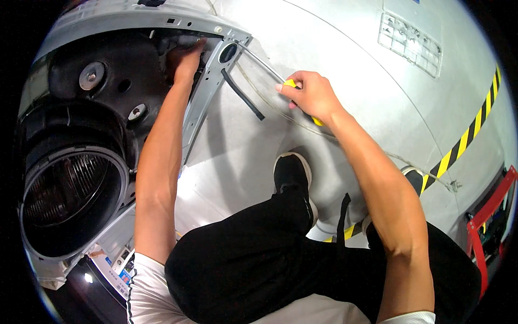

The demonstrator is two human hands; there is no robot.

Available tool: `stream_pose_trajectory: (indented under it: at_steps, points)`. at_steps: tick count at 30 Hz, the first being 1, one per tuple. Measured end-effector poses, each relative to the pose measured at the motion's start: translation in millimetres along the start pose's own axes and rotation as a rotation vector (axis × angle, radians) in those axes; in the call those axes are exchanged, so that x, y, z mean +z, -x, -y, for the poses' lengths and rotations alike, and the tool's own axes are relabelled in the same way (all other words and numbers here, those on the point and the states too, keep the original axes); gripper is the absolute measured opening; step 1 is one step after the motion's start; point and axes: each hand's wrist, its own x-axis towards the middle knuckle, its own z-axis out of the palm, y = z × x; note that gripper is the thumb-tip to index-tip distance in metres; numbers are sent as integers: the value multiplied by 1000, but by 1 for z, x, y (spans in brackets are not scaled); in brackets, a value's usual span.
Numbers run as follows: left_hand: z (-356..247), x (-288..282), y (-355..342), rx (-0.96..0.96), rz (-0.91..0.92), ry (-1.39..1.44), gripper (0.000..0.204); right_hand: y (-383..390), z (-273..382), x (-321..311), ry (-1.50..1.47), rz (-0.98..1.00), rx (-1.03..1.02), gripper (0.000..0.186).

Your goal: The person unscrews a component from the side of a washing machine using a screwdriver and then assists another person in fitting and securing a plastic bracket onto the machine.

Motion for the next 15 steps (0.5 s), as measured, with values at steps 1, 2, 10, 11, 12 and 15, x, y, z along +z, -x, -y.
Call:
stream_pose_trajectory:
  at_steps: [1, 2, 10, 11, 12, 15]
  points:
    - [8, 4, -6, 15, -11, 0, 57, -1, -1, 1, -60, 32, 23, 43]
    - [17, 8, -10, 31, -21, 1, 57, -2, -2, 3, -119, 64, 47, 44]
    - [14, 10, 17, 181, -227, 419, 46, -1, 5, 1, 22, -100, 17, 40]
    - [6, 6, 34, 159, -241, 536, 46, 0, 5, -1, 14, -82, 31, 36]
    - [1, 5, 49, 113, -238, 599, 39, -1, 6, -2, 6, -62, 43, 33]
    - [-19, 21, 97, 70, -233, 865, 29, -3, 2, -8, -321, 134, 137, 34]
